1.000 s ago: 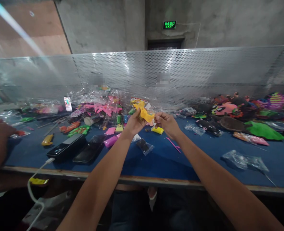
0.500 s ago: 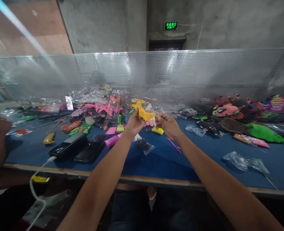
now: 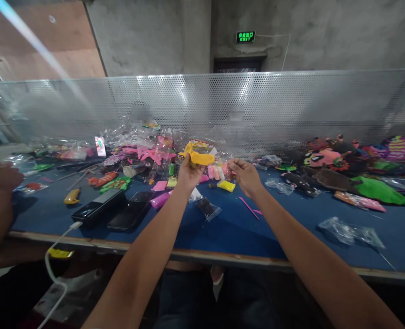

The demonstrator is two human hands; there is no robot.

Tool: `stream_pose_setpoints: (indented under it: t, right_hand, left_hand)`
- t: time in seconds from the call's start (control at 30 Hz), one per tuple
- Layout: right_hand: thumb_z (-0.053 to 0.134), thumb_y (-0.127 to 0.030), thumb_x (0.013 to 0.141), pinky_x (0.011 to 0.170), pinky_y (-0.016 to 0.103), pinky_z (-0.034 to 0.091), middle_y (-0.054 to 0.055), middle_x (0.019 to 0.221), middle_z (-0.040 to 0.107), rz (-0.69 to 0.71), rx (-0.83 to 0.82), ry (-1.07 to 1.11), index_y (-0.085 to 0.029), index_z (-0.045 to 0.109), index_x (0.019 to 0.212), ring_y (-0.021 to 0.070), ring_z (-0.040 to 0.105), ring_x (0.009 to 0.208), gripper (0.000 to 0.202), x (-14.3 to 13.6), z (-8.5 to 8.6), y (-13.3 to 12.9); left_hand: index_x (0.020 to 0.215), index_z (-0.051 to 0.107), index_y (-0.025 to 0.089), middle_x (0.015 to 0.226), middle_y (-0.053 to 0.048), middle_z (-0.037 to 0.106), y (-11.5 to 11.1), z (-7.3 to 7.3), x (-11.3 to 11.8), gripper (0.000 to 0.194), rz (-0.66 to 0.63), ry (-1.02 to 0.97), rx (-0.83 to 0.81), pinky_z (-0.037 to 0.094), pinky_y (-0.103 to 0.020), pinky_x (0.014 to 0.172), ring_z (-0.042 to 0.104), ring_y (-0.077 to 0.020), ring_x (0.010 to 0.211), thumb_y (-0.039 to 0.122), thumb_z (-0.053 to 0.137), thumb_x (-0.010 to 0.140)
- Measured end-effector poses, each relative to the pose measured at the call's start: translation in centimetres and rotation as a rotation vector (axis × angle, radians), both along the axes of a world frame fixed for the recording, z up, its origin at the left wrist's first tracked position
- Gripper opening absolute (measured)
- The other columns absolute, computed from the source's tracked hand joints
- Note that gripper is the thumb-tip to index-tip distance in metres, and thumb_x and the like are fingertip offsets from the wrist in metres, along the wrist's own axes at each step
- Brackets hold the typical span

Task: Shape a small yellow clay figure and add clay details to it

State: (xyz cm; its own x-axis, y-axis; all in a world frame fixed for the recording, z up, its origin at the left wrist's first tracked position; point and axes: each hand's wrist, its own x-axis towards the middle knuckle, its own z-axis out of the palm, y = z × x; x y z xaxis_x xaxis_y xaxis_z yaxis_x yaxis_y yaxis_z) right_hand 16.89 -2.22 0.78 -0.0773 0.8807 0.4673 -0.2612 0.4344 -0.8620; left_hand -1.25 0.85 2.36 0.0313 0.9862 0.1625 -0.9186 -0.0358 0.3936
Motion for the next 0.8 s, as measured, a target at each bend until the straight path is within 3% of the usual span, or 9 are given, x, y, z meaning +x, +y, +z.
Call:
stream_pose_setpoints:
  t: [0.1, 0.27, 0.47, 0.63, 0.8]
  right_hand:
    - [0.080, -0.049, 0.064, 0.051, 0.025, 0.048, -0.004, 0.062, 0.054, -0.003, -0.001, 0.021, -0.021, 0.061, 0.078, 0.0089, 0.050, 0.053, 0.036, 0.3, 0.0, 0.3]
    - [0.078, -0.046, 0.065, 0.049, 0.026, 0.047, -0.004, 0.061, 0.055, -0.189, 0.043, 0.045, -0.021, 0.063, 0.079, 0.0095, 0.049, 0.050, 0.032, 0.9, 0.2, 0.6]
    - [0.078, -0.048, 0.062, 0.049, 0.023, 0.047, -0.004, 0.066, 0.054, -0.121, -0.043, 0.051, -0.021, 0.062, 0.081, 0.0096, 0.051, 0.056, 0.036, 2.4, -0.1, 1.4]
    - [0.080, -0.045, 0.059, 0.046, 0.024, 0.046, -0.005, 0.060, 0.050, -0.327, -0.123, -0.060, -0.017, 0.065, 0.077, 0.0083, 0.045, 0.050, 0.036, 3.2, -1.1, 2.7]
    - [0.069, -0.042, 0.067, 0.041, 0.025, 0.041, -0.006, 0.051, 0.047, -0.456, -0.077, -0.236, -0.017, 0.065, 0.075, 0.0095, 0.043, 0.043, 0.026, 4.1, -1.5, 3.4]
  left_hand:
    - [0.106, 0.066, 0.019, 0.069, 0.000, 0.072, 0.0, 0.0, -0.1, 0.025, 0.039, 0.002, -0.039, 0.056, -0.024, 0.069, 0.068, -0.0118, 0.063, 0.030, 0.044, 0.100]
    - [0.101, 0.066, 0.019, 0.058, 0.004, 0.066, 0.9, -0.3, -0.7, 0.020, 0.180, 0.012, -0.085, 0.051, -0.018, 0.059, 0.054, -0.0064, 0.043, 0.028, 0.048, 0.098]
    - [0.106, 0.065, 0.018, 0.063, 0.002, 0.069, 1.4, -0.4, -1.5, 0.025, 0.217, -0.014, -0.088, 0.048, -0.017, 0.057, 0.055, -0.0070, 0.046, 0.025, 0.042, 0.099]
    - [0.093, 0.065, 0.019, 0.061, 0.003, 0.066, 1.5, -0.3, -1.9, 0.022, 0.252, -0.031, -0.100, 0.048, -0.018, 0.056, 0.057, -0.0073, 0.047, 0.028, 0.046, 0.097]
    - [0.081, 0.062, 0.019, 0.059, 0.004, 0.065, 1.4, -0.1, -1.9, 0.025, 0.227, -0.035, -0.092, 0.046, -0.018, 0.052, 0.056, -0.0075, 0.046, 0.028, 0.046, 0.097]
